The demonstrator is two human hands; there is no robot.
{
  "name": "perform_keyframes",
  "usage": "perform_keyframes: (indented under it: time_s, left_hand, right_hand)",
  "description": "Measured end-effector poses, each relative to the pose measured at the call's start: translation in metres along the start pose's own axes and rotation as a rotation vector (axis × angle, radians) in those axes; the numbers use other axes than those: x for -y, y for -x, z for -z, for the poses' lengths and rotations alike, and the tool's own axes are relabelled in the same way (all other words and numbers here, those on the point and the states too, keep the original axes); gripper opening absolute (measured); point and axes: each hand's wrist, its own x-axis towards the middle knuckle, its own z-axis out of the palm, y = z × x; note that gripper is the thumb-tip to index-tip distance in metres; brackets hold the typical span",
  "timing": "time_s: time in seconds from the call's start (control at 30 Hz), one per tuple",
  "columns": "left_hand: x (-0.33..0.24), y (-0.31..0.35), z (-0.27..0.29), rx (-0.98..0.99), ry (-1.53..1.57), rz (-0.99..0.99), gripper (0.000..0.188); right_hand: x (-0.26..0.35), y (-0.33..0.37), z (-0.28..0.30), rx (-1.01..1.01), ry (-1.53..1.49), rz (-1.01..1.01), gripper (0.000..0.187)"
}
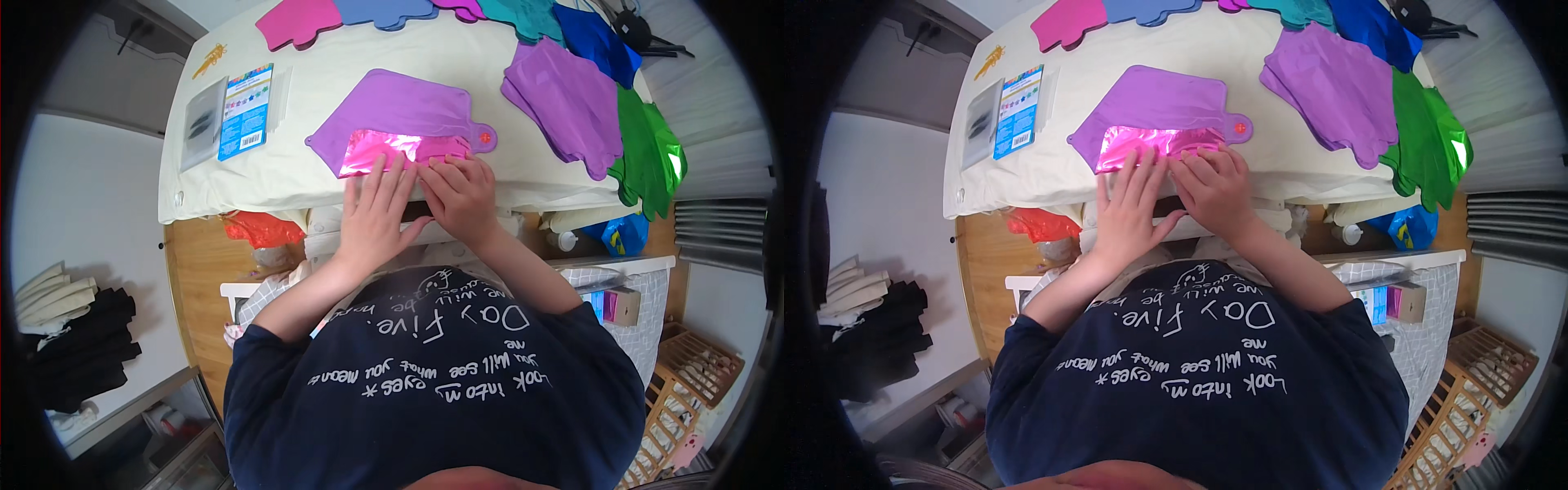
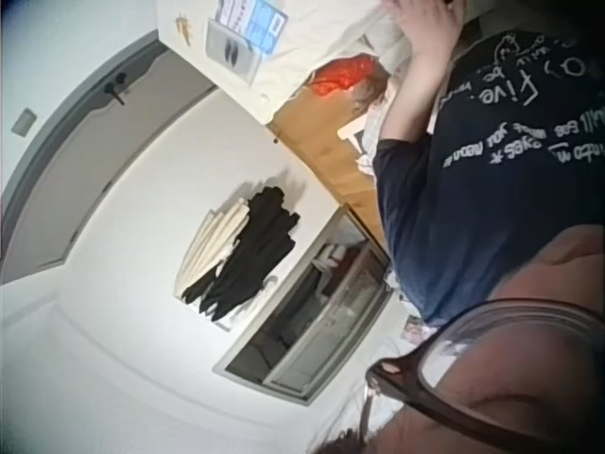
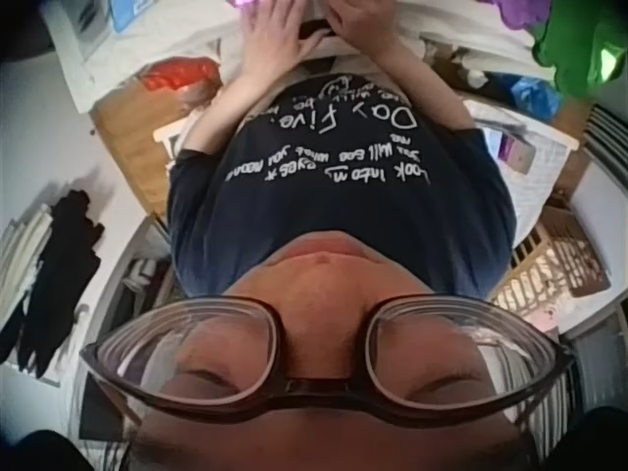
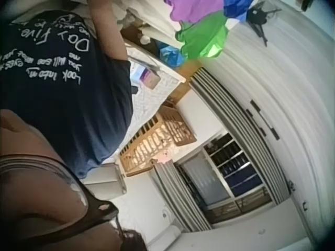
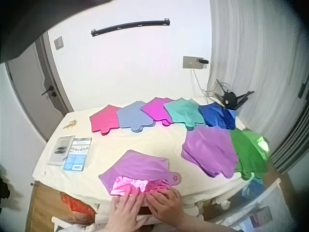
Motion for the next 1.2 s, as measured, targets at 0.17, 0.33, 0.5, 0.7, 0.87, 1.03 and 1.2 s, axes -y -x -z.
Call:
perform_keyframes:
  time_s: [0.17, 0.33, 0.5, 0.7, 0.87, 1.03, 1.2]
  left_hand:
    - [0.002, -0.005, -0.010, -0.064, 0.222, 0.002, 0.085]
    - [0.003, -0.005, -0.011, -0.102, 0.094, 0.000, 0.080]
    - [0.007, -0.005, -0.018, -0.150, 0.093, -0.014, 0.075]
    - [0.006, -0.006, -0.018, -0.166, 0.084, -0.013, 0.074]
    - [0.006, -0.005, -0.019, -0.186, 0.072, -0.011, 0.073]
    - [0.005, -0.003, -0.019, -0.223, 0.116, 0.005, 0.078]
    - [0.005, -0.001, -0.024, -0.278, 0.137, 0.018, 0.077]
  right_hand:
    - [0.003, -0.003, 0.005, 0.006, -0.031, -0.012, 0.031]
    - [0.002, -0.005, 0.010, 0.032, -0.088, -0.045, 0.029]
    - [-0.003, -0.006, 0.027, 0.104, -0.174, -0.118, 0.025]
    - [-0.014, 0.001, 0.043, 0.167, -0.336, -0.310, 0.023]
    - [-0.020, -0.001, 0.050, 0.188, -0.313, -0.421, 0.022]
    - [-0.025, -0.017, 0.064, 0.294, -0.334, -0.462, 0.021]
    - [-0.032, -0.070, 0.068, 0.379, -0.477, -0.578, 0.023]
